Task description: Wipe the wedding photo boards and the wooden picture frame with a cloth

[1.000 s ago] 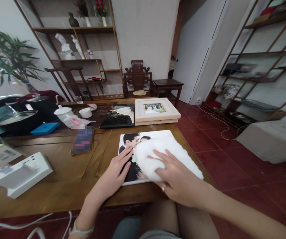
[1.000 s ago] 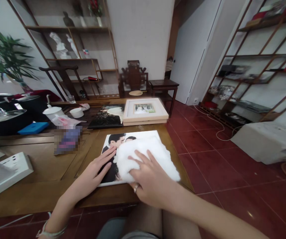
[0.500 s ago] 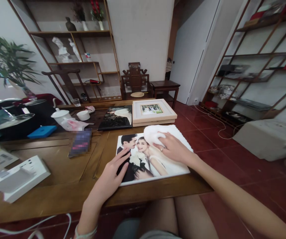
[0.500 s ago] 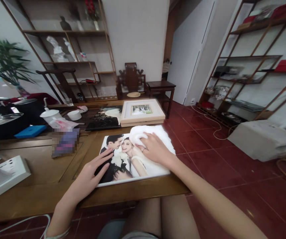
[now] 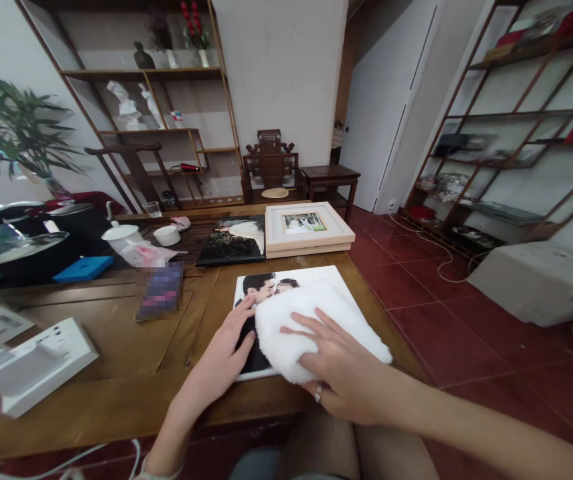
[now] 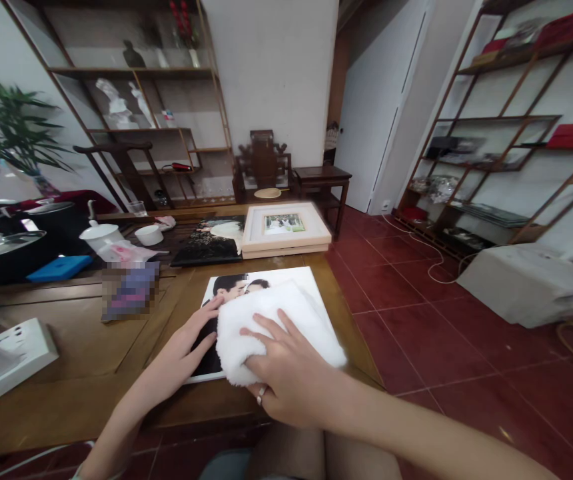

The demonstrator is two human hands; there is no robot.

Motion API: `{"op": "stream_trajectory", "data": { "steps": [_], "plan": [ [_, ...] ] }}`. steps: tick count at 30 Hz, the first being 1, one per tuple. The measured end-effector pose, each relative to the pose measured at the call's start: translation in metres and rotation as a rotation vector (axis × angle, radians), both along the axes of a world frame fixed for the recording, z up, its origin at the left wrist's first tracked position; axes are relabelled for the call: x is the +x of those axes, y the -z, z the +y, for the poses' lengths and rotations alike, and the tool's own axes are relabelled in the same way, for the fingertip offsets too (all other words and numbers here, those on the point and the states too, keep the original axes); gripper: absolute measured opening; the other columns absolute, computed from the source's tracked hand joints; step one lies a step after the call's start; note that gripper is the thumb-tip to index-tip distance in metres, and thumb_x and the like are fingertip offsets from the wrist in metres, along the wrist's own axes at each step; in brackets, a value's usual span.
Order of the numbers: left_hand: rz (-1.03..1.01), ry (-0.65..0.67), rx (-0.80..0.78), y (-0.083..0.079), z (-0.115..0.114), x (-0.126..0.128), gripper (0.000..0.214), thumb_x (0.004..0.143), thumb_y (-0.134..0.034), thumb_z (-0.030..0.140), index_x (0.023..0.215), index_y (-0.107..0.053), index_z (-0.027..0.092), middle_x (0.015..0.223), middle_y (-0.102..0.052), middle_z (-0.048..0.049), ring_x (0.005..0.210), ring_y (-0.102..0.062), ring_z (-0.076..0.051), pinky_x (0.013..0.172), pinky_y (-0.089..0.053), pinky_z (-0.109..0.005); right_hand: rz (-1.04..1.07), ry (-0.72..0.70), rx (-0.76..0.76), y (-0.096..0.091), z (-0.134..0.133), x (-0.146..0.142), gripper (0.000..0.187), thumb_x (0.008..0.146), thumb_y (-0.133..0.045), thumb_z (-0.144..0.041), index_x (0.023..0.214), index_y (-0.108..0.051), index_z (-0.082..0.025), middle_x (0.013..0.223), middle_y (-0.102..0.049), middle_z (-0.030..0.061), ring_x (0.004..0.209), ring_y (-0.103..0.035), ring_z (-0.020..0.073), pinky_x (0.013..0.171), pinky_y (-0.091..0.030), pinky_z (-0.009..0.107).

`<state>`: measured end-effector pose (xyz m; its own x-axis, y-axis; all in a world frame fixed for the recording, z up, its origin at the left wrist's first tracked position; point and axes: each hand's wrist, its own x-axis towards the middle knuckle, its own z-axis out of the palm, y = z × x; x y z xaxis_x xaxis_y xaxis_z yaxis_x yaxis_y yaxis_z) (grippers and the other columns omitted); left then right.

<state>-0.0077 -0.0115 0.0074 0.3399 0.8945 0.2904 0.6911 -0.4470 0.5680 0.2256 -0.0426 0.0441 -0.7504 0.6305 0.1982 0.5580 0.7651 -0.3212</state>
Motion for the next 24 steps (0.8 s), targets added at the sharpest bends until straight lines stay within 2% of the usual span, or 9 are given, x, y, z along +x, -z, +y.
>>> {"op": "stream_trajectory", "data": {
  "steps": [4,7,10,13,15,18,22,24],
  "plan": [
    [0.021,-0.049,0.03,-0.001,0.003,0.005,0.029,0.086,-0.037,0.017,0.11,-0.052,0.02,0.139,-0.045,-0.0121,0.131,-0.038,-0.023,0.109,-0.03,-0.049,0.006,0.13,0.046,0.001,0.032,0.008,0.021,0.087,-0.051,-0.027,0.094,-0.067,-0.015,0.126,-0.056,0.0178,0.13,-0.037,0.0264,0.108,-0.024,0.048],
    [0.056,-0.083,0.028,-0.002,0.001,0.01,0.026,0.091,-0.034,0.022,0.11,-0.051,0.021,0.139,-0.044,-0.0126,0.131,-0.037,-0.024,0.107,-0.031,-0.051,0.005,0.233,0.133,0.003,0.068,0.016,0.026,0.091,-0.046,-0.03,0.098,-0.066,-0.014,0.122,-0.058,0.0169,0.125,-0.042,0.0275,0.103,-0.031,0.046],
    [0.088,-0.087,0.001,-0.001,0.0,0.011,0.032,0.093,-0.032,0.026,0.121,-0.047,0.022,0.145,-0.038,-0.0122,0.135,-0.031,-0.025,0.106,-0.03,-0.052,-0.011,0.319,0.168,0.003,0.098,0.022,0.028,0.094,-0.041,-0.029,0.093,-0.065,-0.014,0.112,-0.062,0.0144,0.11,-0.053,0.0275,0.093,-0.04,0.042],
    [0.082,-0.075,-0.008,0.004,0.002,0.007,0.041,0.094,-0.032,0.028,0.133,-0.039,0.024,0.148,-0.033,-0.0106,0.138,-0.027,-0.024,0.107,-0.029,-0.051,-0.017,0.35,0.175,0.003,0.109,0.02,0.028,0.094,-0.04,-0.027,0.092,-0.065,-0.013,0.11,-0.063,0.016,0.109,-0.054,0.0288,0.093,-0.039,0.045],
    [0.059,-0.06,-0.001,0.007,0.004,0.004,0.043,0.094,-0.032,0.029,0.136,-0.038,0.025,0.149,-0.032,-0.0095,0.138,-0.027,-0.023,0.109,-0.028,-0.048,-0.023,0.328,0.171,0.004,0.1,0.015,0.026,0.092,-0.042,-0.024,0.095,-0.065,-0.013,0.113,-0.062,0.0177,0.12,-0.045,0.0309,0.099,-0.033,0.05],
    [0.057,-0.036,-0.007,0.01,0.006,0.002,0.045,0.094,-0.029,0.029,0.138,-0.036,0.022,0.15,-0.029,-0.0096,0.138,-0.025,-0.021,0.111,-0.025,-0.046,-0.033,0.218,0.125,0.004,0.065,0.004,0.021,0.085,-0.049,-0.02,0.094,-0.067,-0.014,0.125,-0.057,0.017,0.132,-0.032,0.0322,0.105,-0.022,0.056],
    [0.092,-0.017,-0.023,0.006,0.005,0.003,0.046,0.095,-0.026,0.028,0.136,-0.039,0.015,0.151,-0.026,-0.012,0.139,-0.022,-0.021,0.112,-0.023,-0.046,-0.042,-0.003,0.028,0.001,0.01,-0.004,0.018,0.08,-0.057,-0.022,0.093,-0.068,-0.017,0.139,-0.045,0.0123,0.135,-0.024,0.0335,0.109,-0.014,0.058],
    [0.106,-0.009,-0.035,0.005,0.004,0.004,0.046,0.095,-0.026,0.028,0.136,-0.04,0.015,0.151,-0.026,-0.0115,0.14,-0.021,-0.021,0.112,-0.023,-0.045,-0.022,-0.05,-0.001,0.001,-0.002,-0.004,0.021,0.08,-0.058,-0.025,0.097,-0.067,-0.017,0.14,-0.045,0.0113,0.136,-0.024,0.0326,0.11,-0.013,0.056]
  ]
}}
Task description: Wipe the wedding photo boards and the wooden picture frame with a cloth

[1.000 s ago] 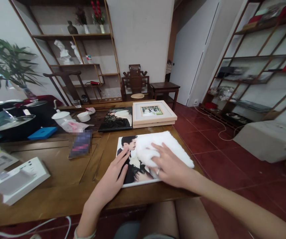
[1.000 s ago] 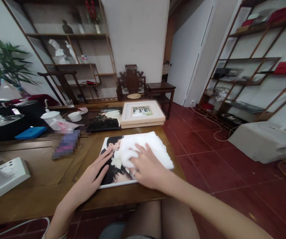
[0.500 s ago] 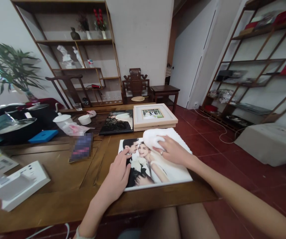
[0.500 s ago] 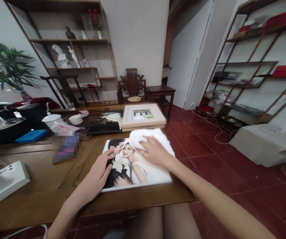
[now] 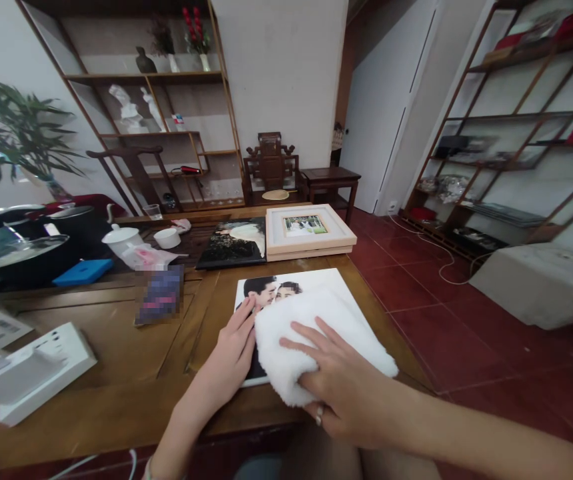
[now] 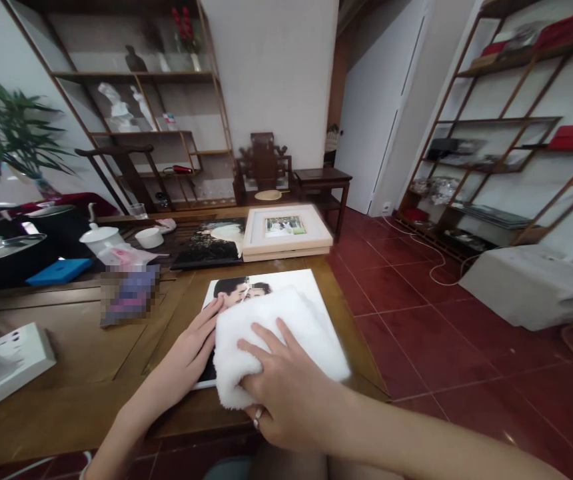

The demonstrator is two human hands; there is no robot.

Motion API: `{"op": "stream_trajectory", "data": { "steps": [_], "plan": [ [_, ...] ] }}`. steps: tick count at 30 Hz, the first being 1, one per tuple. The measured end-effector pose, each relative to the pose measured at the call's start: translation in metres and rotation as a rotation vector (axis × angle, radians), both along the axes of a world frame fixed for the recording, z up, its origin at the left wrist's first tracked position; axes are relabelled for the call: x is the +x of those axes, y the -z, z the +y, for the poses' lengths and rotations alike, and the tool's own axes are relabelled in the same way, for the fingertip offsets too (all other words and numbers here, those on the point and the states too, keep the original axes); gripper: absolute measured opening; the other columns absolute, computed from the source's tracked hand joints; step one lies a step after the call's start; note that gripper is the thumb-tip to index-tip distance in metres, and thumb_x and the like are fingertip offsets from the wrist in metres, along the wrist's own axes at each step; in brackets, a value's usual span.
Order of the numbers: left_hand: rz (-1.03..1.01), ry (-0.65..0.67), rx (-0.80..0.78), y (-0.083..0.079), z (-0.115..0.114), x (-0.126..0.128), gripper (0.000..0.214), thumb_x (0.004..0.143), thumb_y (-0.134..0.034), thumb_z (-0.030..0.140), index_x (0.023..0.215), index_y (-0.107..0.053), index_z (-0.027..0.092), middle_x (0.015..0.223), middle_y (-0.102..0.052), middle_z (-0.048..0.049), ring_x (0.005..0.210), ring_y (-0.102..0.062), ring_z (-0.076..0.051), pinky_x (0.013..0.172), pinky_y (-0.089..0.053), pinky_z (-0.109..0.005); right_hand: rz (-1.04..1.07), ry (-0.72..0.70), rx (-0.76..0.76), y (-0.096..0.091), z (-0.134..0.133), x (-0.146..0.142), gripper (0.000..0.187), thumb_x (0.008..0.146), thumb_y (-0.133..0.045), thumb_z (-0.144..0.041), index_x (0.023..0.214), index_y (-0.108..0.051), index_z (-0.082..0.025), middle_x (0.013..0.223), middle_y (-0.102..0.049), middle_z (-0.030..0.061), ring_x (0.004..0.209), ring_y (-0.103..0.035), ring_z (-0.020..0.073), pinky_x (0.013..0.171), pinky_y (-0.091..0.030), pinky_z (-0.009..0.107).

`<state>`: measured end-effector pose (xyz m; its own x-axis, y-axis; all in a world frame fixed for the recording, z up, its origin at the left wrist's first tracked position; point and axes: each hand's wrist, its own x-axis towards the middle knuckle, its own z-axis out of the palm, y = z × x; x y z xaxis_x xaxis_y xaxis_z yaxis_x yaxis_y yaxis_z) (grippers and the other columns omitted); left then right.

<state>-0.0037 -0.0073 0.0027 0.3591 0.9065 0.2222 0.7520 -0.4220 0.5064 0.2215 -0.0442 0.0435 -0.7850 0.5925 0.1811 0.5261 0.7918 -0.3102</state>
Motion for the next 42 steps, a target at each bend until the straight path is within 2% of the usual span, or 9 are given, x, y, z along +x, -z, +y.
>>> {"op": "stream_trajectory", "data": {
  "steps": [5,11,17,23,26,29,34,37,42],
  "plan": [
    [0.02,-0.018,0.043,0.003,0.001,-0.001,0.046,0.094,-0.027,0.026,0.138,-0.038,0.017,0.15,-0.029,-0.0104,0.139,-0.023,-0.021,0.112,-0.024,-0.046,0.104,0.145,0.034,0.004,0.042,0.004,0.024,0.087,-0.053,-0.031,0.091,-0.068,-0.013,0.128,-0.054,0.0178,0.132,-0.032,0.0309,0.108,-0.023,0.048],
    [-0.03,-0.061,0.052,0.002,-0.001,0.002,0.047,0.095,-0.026,0.029,0.137,-0.038,0.015,0.148,-0.035,-0.0112,0.137,-0.029,-0.021,0.111,-0.027,-0.045,0.068,0.296,0.056,0.005,0.099,-0.005,0.027,0.09,-0.045,-0.03,0.098,-0.064,-0.012,0.127,-0.054,0.0183,0.132,-0.028,0.037,0.102,-0.022,0.063],
    [-0.2,-0.14,0.173,-0.008,-0.006,0.005,0.046,0.095,-0.029,0.033,0.134,-0.042,0.013,0.138,-0.049,-0.0117,0.128,-0.043,-0.02,0.108,-0.033,-0.039,0.004,-0.045,0.034,-0.003,0.054,-0.019,0.022,0.081,-0.051,-0.017,0.098,-0.065,-0.016,0.139,-0.045,0.0117,0.138,-0.017,0.0322,0.105,-0.013,0.065],
    [-0.239,-0.173,0.21,-0.009,-0.007,0.006,0.046,0.096,-0.025,0.033,0.127,-0.05,0.01,0.131,-0.055,-0.0131,0.123,-0.049,-0.022,0.105,-0.038,-0.039,-0.065,-0.356,-0.046,-0.015,0.017,-0.006,0.031,0.073,-0.058,-0.016,0.103,-0.064,-0.017,0.141,-0.043,0.0069,0.139,-0.018,0.0248,0.113,-0.002,0.051],
    [-0.159,-0.109,0.198,-0.006,-0.005,0.005,0.044,0.094,-0.031,0.033,0.124,-0.055,0.009,0.131,-0.056,-0.0129,0.125,-0.048,-0.022,0.106,-0.037,-0.039,-0.031,-0.259,-0.11,-0.017,0.015,0.013,0.033,0.077,-0.054,-0.015,0.109,-0.062,-0.017,0.134,-0.052,0.008,0.137,-0.023,0.0221,0.114,-0.007,0.046],
    [-0.096,-0.071,0.204,-0.002,-0.004,0.005,0.043,0.092,-0.04,0.034,0.122,-0.057,0.009,0.13,-0.056,-0.0133,0.124,-0.05,-0.023,0.106,-0.038,-0.04,-0.029,-0.047,-0.139,-0.016,0.022,0.033,0.017,0.085,-0.05,-0.02,0.09,-0.066,-0.017,0.122,-0.06,0.0113,0.135,-0.029,0.0249,0.112,-0.016,0.045],
    [-0.057,-0.053,0.227,-0.002,-0.003,0.007,0.039,0.09,-0.044,0.032,0.119,-0.06,0.011,0.126,-0.06,-0.0129,0.122,-0.051,-0.025,0.103,-0.041,-0.044,0.003,0.285,-0.099,-0.008,0.059,0.047,0.033,0.093,-0.04,-0.04,0.084,-0.062,-0.017,0.105,-0.065,0.0129,0.118,-0.047,0.031,0.094,-0.038,0.042],
    [-0.052,-0.048,0.233,-0.003,-0.003,0.008,0.038,0.09,-0.044,0.03,0.116,-0.062,0.011,0.124,-0.061,-0.0137,0.121,-0.051,-0.026,0.103,-0.041,-0.044,0.031,0.321,-0.049,-0.007,0.085,0.029,0.036,0.094,-0.039,-0.042,0.078,-0.059,-0.018,0.087,-0.066,0.0095,0.096,-0.057,0.028,0.085,-0.04,0.038],
    [-0.044,-0.033,0.238,-0.002,-0.002,0.007,0.038,0.09,-0.043,0.029,0.116,-0.062,0.01,0.126,-0.059,-0.014,0.122,-0.05,-0.026,0.103,-0.041,-0.043,0.035,0.171,-0.055,-0.018,0.115,-0.032,0.036,0.094,-0.038,-0.041,0.081,-0.06,-0.015,0.083,-0.067,0.0094,0.076,-0.059,0.0213,0.068,-0.039,0.028]
  ]
}}
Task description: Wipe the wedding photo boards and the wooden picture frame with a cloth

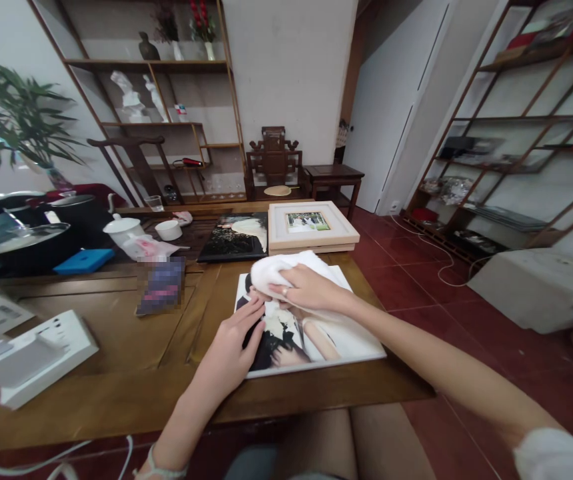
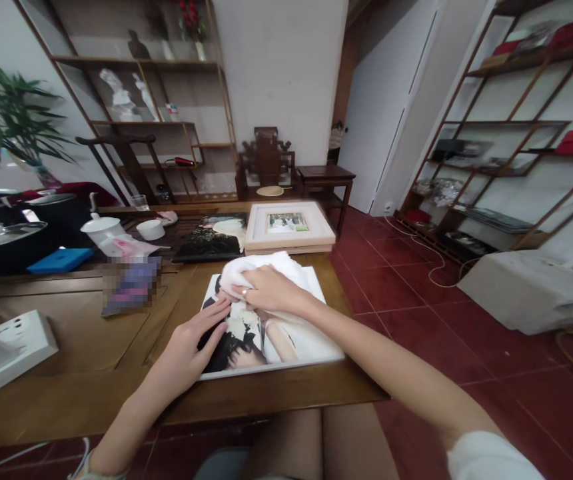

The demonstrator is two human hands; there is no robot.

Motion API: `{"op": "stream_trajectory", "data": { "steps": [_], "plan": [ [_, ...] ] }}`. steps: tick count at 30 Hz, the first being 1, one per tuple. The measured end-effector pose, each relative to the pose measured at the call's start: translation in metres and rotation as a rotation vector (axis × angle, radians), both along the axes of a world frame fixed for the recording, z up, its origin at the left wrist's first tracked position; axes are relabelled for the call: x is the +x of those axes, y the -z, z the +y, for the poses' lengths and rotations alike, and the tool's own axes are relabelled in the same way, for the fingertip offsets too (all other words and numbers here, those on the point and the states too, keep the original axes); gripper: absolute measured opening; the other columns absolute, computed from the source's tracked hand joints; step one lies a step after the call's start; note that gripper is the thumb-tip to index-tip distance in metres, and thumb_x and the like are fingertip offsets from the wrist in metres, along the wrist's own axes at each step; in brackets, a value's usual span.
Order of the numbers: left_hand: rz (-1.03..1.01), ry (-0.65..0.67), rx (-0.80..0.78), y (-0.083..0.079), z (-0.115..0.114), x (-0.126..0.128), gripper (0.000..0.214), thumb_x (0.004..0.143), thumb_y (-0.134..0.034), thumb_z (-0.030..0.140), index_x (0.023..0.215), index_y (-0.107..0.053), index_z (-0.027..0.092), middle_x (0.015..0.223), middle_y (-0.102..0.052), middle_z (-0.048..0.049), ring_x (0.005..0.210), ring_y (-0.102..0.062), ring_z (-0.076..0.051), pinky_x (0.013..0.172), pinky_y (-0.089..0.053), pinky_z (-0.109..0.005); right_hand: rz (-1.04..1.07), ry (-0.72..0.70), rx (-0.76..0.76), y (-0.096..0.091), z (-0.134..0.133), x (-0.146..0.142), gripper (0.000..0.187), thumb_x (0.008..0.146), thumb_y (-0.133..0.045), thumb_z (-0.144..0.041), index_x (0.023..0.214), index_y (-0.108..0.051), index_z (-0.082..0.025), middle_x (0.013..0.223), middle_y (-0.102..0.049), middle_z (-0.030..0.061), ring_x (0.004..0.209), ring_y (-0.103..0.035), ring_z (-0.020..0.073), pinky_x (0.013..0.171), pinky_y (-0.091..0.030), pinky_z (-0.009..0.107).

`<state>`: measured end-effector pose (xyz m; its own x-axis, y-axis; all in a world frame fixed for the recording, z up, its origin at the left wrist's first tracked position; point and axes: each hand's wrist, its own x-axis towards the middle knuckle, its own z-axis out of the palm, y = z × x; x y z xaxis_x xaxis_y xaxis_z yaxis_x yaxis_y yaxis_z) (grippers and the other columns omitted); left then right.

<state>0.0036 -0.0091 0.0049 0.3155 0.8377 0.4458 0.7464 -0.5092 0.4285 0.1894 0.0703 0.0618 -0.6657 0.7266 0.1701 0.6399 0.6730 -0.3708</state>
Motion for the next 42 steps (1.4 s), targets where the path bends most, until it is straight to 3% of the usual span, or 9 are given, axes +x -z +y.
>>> {"op": "stream_trajectory", "data": {
  "steps": [5,9,15,22,25,29,34,37,42],
  "plan": [
    [-0.008,-0.012,-0.015,0.0,0.001,0.0,0.036,0.09,-0.043,0.029,0.115,-0.063,0.012,0.124,-0.061,-0.0134,0.12,-0.053,-0.026,0.101,-0.043,-0.045,-0.035,-0.043,0.021,-0.004,0.005,-0.029,0.035,0.093,-0.04,-0.04,0.085,-0.062,-0.014,0.088,-0.067,0.0122,0.084,-0.059,0.0249,0.074,-0.038,0.032],
    [-0.027,-0.009,-0.013,-0.001,0.0,0.0,0.035,0.09,-0.043,0.028,0.114,-0.063,0.013,0.126,-0.06,-0.0127,0.121,-0.052,-0.025,0.101,-0.043,-0.044,-0.054,-0.001,0.041,0.005,-0.001,0.004,0.034,0.094,-0.039,-0.039,0.084,-0.061,-0.015,0.088,-0.066,0.0108,0.087,-0.058,0.0259,0.08,-0.038,0.035],
    [-0.036,-0.028,-0.006,0.001,0.0,0.001,0.033,0.089,-0.045,0.03,0.111,-0.065,0.014,0.126,-0.06,-0.013,0.121,-0.052,-0.026,0.101,-0.043,-0.045,-0.012,0.259,0.058,0.023,-0.003,0.075,0.028,0.094,-0.039,-0.034,0.083,-0.058,-0.018,0.095,-0.065,0.0105,0.106,-0.053,0.0304,0.088,-0.038,0.039],
    [-0.053,-0.029,0.0,0.001,0.002,0.0,0.032,0.087,-0.049,0.03,0.109,-0.066,0.014,0.123,-0.062,-0.0125,0.119,-0.054,-0.026,0.101,-0.044,-0.045,-0.003,0.225,0.122,0.033,-0.007,0.078,0.025,0.093,-0.04,-0.03,0.081,-0.059,-0.018,0.113,-0.063,0.0134,0.122,-0.043,0.0311,0.1,-0.032,0.046],
    [-0.055,-0.028,0.001,0.002,0.003,0.0,0.031,0.087,-0.049,0.03,0.108,-0.066,0.015,0.123,-0.062,-0.012,0.118,-0.055,-0.027,0.1,-0.044,-0.045,-0.014,0.141,0.155,0.03,-0.027,0.073,0.019,0.089,-0.043,-0.022,0.084,-0.06,-0.015,0.123,-0.058,0.0175,0.132,-0.033,0.0288,0.108,-0.021,0.052],
    [-0.045,-0.035,-0.024,0.001,0.001,0.001,0.033,0.088,-0.047,0.031,0.113,-0.063,0.017,0.13,-0.057,-0.0116,0.121,-0.052,-0.027,0.102,-0.041,-0.046,-0.034,0.016,0.06,0.022,-0.083,0.07,0.014,0.075,-0.049,-0.01,0.078,-0.062,-0.015,0.135,-0.047,0.02,0.137,-0.025,0.0264,0.111,-0.014,0.053],
    [-0.026,-0.062,-0.096,0.002,0.001,0.001,0.044,0.091,-0.041,0.034,0.129,-0.05,0.016,0.142,-0.043,-0.0123,0.132,-0.038,-0.025,0.108,-0.033,-0.045,-0.035,-0.124,-0.027,0.016,-0.135,0.07,0.023,0.068,-0.051,-0.008,0.084,-0.064,-0.019,0.141,-0.044,0.0065,0.139,-0.018,0.025,0.114,-0.008,0.052],
    [-0.013,-0.047,-0.119,0.005,0.003,-0.001,0.044,0.092,-0.039,0.036,0.129,-0.051,0.016,0.141,-0.045,-0.0119,0.134,-0.035,-0.025,0.109,-0.032,-0.046,-0.021,-0.078,-0.019,0.017,-0.122,0.072,0.02,0.072,-0.052,-0.008,0.084,-0.064,-0.018,0.138,-0.047,0.0104,0.137,-0.024,0.0242,0.114,-0.014,0.048],
    [-0.005,-0.041,-0.102,0.006,0.004,-0.003,0.044,0.09,-0.042,0.036,0.126,-0.053,0.014,0.139,-0.047,-0.0126,0.133,-0.036,-0.024,0.109,-0.032,-0.046,-0.017,0.097,0.097,0.02,-0.055,0.076,0.02,0.089,-0.044,-0.024,0.088,-0.063,-0.016,0.122,-0.059,0.0153,0.127,-0.04,0.0275,0.109,-0.023,0.049]
  ]
}}
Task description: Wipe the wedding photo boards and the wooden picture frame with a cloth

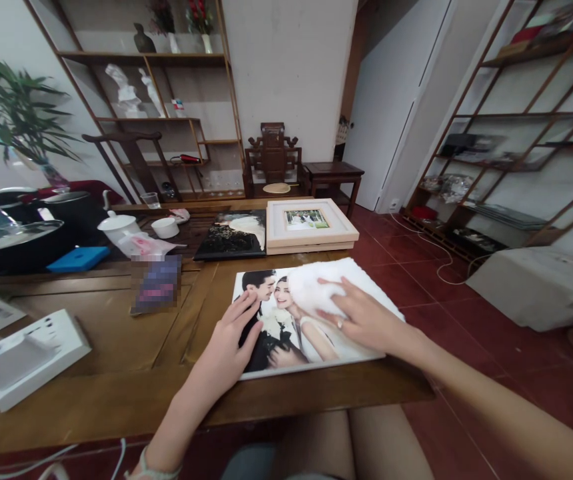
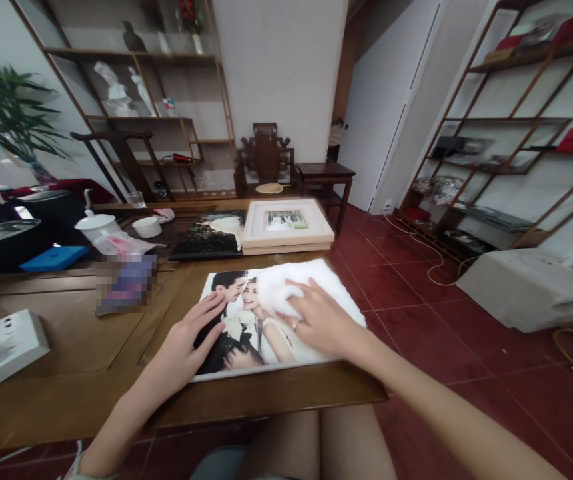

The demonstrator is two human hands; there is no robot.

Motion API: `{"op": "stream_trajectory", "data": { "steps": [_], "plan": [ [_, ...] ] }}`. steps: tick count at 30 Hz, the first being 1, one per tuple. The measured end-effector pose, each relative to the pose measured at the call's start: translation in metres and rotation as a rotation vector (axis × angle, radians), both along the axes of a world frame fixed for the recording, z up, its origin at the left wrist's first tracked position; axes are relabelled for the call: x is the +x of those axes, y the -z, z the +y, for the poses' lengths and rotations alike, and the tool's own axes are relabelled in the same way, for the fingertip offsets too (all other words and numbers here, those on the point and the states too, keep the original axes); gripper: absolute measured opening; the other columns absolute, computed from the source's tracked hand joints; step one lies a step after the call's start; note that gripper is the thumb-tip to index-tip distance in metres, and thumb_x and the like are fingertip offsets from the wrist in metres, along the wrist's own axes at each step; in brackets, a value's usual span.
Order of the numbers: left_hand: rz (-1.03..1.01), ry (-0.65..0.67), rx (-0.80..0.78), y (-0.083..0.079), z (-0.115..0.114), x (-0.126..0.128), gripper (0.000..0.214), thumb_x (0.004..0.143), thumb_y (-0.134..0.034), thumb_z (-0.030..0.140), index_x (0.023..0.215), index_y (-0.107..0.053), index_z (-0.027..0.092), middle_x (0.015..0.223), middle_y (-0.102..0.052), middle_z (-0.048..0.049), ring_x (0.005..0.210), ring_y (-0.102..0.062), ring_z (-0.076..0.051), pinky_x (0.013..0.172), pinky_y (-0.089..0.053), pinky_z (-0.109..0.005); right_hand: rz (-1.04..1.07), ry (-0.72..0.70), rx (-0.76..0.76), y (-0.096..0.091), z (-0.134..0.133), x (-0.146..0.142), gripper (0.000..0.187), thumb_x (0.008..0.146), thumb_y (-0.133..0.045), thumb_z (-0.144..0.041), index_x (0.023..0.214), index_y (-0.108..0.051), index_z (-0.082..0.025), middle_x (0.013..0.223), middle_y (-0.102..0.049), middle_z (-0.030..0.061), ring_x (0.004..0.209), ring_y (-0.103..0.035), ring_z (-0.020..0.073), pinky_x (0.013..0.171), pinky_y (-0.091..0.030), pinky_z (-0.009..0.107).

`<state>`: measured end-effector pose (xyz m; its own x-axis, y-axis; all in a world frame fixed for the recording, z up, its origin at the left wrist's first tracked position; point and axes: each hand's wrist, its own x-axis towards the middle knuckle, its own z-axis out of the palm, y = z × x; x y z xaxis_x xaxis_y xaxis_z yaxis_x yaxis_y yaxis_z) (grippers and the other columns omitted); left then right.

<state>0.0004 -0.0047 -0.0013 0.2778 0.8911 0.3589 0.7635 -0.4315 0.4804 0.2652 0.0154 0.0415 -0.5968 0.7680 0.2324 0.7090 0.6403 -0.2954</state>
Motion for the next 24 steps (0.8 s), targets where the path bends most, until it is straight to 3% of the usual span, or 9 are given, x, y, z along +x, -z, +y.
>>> {"op": "stream_trajectory", "data": {
  "steps": [5,10,13,16,21,24],
  "plan": [
    [-0.006,0.004,0.034,-0.001,0.0,0.0,0.041,0.089,-0.044,0.034,0.124,-0.055,0.015,0.137,-0.05,-0.0127,0.132,-0.039,-0.025,0.107,-0.034,-0.047,-0.009,0.159,0.057,0.002,0.049,-0.004,0.028,0.093,-0.038,-0.029,0.087,-0.062,-0.017,0.106,-0.065,0.0114,0.106,-0.055,0.0285,0.092,-0.04,0.043],
    [0.004,-0.011,0.046,0.0,0.001,0.0,0.041,0.089,-0.046,0.033,0.126,-0.055,0.017,0.135,-0.052,-0.0127,0.13,-0.041,-0.026,0.105,-0.036,-0.049,-0.033,0.126,0.09,0.007,0.051,-0.01,0.023,0.09,-0.04,-0.021,0.086,-0.062,-0.015,0.109,-0.064,0.015,0.122,-0.044,0.0307,0.099,-0.031,0.048],
    [0.004,-0.021,0.036,0.001,0.001,0.0,0.042,0.088,-0.046,0.033,0.126,-0.054,0.016,0.135,-0.051,-0.0136,0.13,-0.041,-0.027,0.104,-0.037,-0.05,-0.05,0.066,0.082,0.008,0.03,-0.012,0.02,0.085,-0.043,-0.015,0.088,-0.063,-0.013,0.118,-0.06,0.0194,0.132,-0.032,0.0283,0.107,-0.021,0.052],
    [0.005,-0.019,0.027,0.001,0.001,0.001,0.042,0.089,-0.045,0.033,0.126,-0.055,0.017,0.136,-0.05,-0.0137,0.131,-0.04,-0.027,0.105,-0.036,-0.049,-0.038,0.002,0.026,0.007,-0.009,-0.014,0.016,0.079,-0.048,-0.014,0.081,-0.064,-0.013,0.131,-0.05,0.0216,0.136,-0.026,0.027,0.111,-0.013,0.052],
    [0.024,-0.025,-0.039,-0.002,-0.002,0.003,0.046,0.091,-0.038,0.033,0.134,-0.044,0.017,0.145,-0.039,-0.0137,0.134,-0.034,-0.026,0.105,-0.034,-0.05,-0.044,-0.21,-0.058,0.005,-0.074,-0.014,0.016,0.069,-0.055,-0.014,0.08,-0.065,-0.018,0.143,-0.041,0.0088,0.139,-0.016,0.0291,0.112,-0.003,0.055],
    [0.045,-0.007,-0.08,-0.002,-0.002,0.003,0.046,0.093,-0.036,0.033,0.135,-0.043,0.018,0.148,-0.033,-0.0133,0.137,-0.029,-0.026,0.105,-0.032,-0.051,-0.017,-0.23,-0.046,0.006,-0.075,-0.014,0.018,0.072,-0.056,-0.017,0.086,-0.065,-0.02,0.141,-0.044,0.0074,0.138,-0.021,0.0272,0.113,-0.007,0.053]
  ]
}}
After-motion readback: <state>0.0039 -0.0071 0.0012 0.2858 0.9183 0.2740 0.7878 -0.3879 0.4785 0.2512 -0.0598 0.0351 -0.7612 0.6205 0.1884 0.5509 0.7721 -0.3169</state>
